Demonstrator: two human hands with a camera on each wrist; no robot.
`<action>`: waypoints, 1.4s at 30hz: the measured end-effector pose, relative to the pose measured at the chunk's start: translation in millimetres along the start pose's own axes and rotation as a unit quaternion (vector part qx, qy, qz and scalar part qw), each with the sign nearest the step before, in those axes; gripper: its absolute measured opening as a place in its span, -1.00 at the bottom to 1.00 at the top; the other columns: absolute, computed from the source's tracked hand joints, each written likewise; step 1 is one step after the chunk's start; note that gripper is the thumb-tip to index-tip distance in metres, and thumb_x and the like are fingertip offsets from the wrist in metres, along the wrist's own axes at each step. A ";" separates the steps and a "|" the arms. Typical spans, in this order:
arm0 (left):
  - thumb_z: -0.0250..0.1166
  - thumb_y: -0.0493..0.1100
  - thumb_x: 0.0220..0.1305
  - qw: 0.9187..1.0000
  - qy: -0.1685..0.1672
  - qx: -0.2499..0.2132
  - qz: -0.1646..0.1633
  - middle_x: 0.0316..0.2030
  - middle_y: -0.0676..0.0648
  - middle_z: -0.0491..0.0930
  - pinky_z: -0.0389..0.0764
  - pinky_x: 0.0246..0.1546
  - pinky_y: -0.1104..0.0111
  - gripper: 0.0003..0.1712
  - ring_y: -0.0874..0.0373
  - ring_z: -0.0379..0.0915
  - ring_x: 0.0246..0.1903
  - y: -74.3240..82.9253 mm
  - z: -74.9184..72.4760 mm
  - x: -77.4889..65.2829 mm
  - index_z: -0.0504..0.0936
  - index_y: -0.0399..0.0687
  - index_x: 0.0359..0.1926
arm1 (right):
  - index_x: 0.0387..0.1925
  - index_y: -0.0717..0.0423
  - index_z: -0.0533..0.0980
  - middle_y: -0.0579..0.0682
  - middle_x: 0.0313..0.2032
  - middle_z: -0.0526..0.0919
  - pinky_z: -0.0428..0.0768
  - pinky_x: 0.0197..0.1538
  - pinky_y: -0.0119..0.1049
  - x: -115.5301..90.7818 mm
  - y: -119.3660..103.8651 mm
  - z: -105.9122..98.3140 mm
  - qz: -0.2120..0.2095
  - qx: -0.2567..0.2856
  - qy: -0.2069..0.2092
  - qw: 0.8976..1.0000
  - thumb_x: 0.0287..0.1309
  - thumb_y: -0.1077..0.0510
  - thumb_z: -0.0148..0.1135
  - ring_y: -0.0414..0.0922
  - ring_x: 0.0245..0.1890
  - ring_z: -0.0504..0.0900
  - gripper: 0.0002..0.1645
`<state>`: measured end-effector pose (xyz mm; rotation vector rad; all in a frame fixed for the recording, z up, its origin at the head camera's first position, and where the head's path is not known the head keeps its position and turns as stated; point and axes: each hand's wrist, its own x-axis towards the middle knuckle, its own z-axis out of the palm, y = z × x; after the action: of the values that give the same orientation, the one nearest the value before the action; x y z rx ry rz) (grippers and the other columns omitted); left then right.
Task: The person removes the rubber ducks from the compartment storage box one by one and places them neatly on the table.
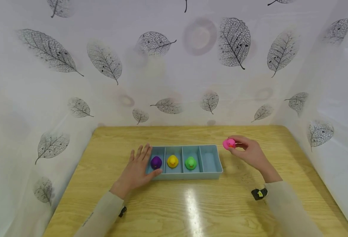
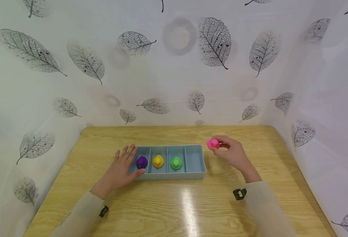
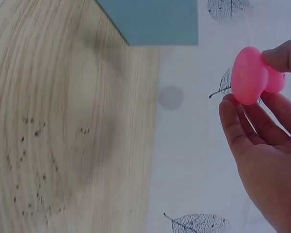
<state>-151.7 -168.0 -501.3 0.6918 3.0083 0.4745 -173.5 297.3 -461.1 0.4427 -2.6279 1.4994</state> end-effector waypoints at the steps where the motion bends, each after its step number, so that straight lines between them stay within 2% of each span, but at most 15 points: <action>1: 0.12 0.49 0.43 1.000 -0.001 -0.001 -0.001 0.69 -0.28 -0.10 -0.16 0.62 -0.32 0.20 -0.33 -0.19 0.67 0.1 -0.2 -0.3 -0.07 -0.24 0.68 | 0.24 0.21 0.62 0.25 0.16 0.69 0.65 0.03 -0.61 -1.0 1.5 -2.1 0.001 -0.004 0.001 1.000 0.31 0.29 0.42 -0.43 -0.07 0.67 -0.53; 7: 0.12 0.48 0.43 1.000 -0.002 -0.003 -0.003 0.69 -0.27 -0.12 -0.19 0.62 -0.31 0.20 -0.32 -0.21 0.67 -0.3 -0.3 -1.0 -0.09 -0.23 0.68 | 0.24 0.19 0.62 0.26 0.17 0.69 0.65 0.01 -0.61 -7.3 9.3 -13.6 0.011 -0.027 0.007 1.000 0.32 0.26 0.41 -0.47 -0.08 0.65 -0.53; 17: 0.13 0.47 0.43 1.000 0.002 -0.009 -0.002 0.69 -0.29 -0.11 -0.20 0.62 -0.31 0.20 -0.32 -0.19 0.67 1.7 -1.1 -2.3 -0.09 -0.24 0.68 | 0.29 0.23 0.59 0.31 0.22 0.66 0.66 -0.08 -0.59 -17.0 23.4 -25.6 0.062 -0.047 0.004 0.997 0.36 0.18 0.41 -0.55 -0.06 0.60 -0.48; 30: 0.12 0.47 0.44 1.000 0.009 -0.003 0.002 0.68 -0.29 -0.08 -0.14 0.62 -0.31 0.19 -0.32 -0.16 0.66 1.2 -0.2 -2.8 -0.07 -0.23 0.68 | 0.36 0.31 0.53 0.38 0.29 0.61 0.58 0.00 -0.67 -21.0 45.6 -27.0 0.081 -0.057 -0.038 0.994 0.40 0.20 0.36 -0.61 -0.03 0.55 -0.43; 33: 0.12 0.48 0.43 1.000 0.009 0.000 0.002 0.68 -0.29 -0.08 -0.12 0.61 -0.33 0.19 -0.32 -0.15 0.66 1.3 -0.2 -2.2 -0.07 -0.23 0.68 | 0.35 0.35 0.52 0.39 0.27 0.62 0.57 0.01 -0.67 -22.6 47.7 -25.9 0.082 -0.058 -0.043 0.994 0.38 0.21 0.37 -0.53 0.00 0.59 -0.42; 39: 0.13 0.47 0.43 1.000 0.008 -0.002 0.000 0.68 -0.29 -0.08 -0.12 0.61 -0.33 0.19 -0.32 -0.15 0.66 1.7 -0.2 -2.1 -0.07 -0.23 0.68 | 0.33 0.32 0.55 0.36 0.26 0.64 0.59 0.03 -0.63 -23.8 53.0 -23.3 0.097 -0.080 -0.045 0.991 0.36 0.18 0.40 -0.10 0.10 0.71 -0.43; 42: 0.12 0.48 0.43 1.000 0.007 0.000 0.000 0.68 -0.29 -0.08 -0.11 0.61 -0.32 0.20 -0.31 -0.15 0.66 1.6 0.2 -2.2 -0.08 -0.23 0.68 | 0.33 0.34 0.55 0.39 0.27 0.63 0.63 0.00 -0.61 -24.2 55.7 -21.9 0.106 -0.082 -0.046 0.990 0.35 0.18 0.41 0.02 0.09 0.73 -0.42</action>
<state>-149.0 -167.4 -501.2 0.6900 3.0217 0.4816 -168.1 347.6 -501.1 0.2290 -2.9231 1.3279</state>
